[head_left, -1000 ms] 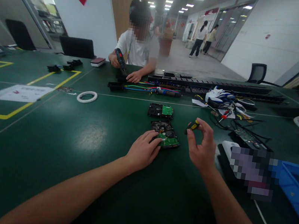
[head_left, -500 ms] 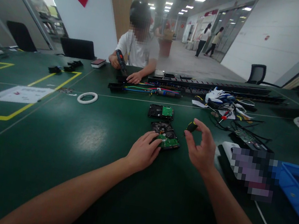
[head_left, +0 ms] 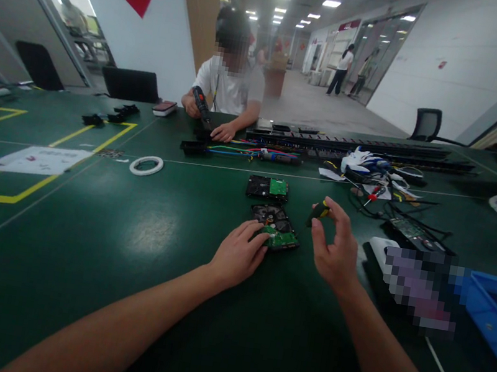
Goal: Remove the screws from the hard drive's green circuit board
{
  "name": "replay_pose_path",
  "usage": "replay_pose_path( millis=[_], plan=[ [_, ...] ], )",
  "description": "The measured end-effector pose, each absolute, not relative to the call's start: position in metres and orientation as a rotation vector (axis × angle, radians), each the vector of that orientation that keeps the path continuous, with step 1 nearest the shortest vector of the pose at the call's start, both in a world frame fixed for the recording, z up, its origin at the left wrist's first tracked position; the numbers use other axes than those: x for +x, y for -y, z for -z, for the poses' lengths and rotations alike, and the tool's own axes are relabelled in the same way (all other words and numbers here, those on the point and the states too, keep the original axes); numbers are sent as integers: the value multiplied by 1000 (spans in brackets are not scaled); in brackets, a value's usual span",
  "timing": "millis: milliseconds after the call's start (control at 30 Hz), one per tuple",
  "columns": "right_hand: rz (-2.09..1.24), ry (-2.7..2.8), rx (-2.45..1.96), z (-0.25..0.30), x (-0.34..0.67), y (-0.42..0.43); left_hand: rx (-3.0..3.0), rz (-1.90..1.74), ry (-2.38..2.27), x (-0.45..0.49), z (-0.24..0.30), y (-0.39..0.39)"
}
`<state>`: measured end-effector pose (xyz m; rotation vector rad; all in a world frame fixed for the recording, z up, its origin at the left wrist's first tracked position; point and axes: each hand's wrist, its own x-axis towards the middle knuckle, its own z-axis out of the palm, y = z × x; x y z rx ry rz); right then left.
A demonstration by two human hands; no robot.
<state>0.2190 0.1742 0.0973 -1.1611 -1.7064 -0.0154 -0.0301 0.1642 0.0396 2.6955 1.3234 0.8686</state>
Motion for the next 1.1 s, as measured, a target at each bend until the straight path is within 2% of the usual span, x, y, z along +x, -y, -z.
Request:
replay_pose_path(
  millis=[233, 500, 1100],
  plan=[
    [79, 1691, -1133, -99, 218, -172, 2691, -833, -1338, -30, -42, -163],
    [-62, 1679, -1118, -93, 218, -174, 2687, -863, -1321, -30, -41, -163],
    [88, 1664, -1122, -94, 217, -172, 2685, -843, -1334, -29, -41, -163]
  ],
)
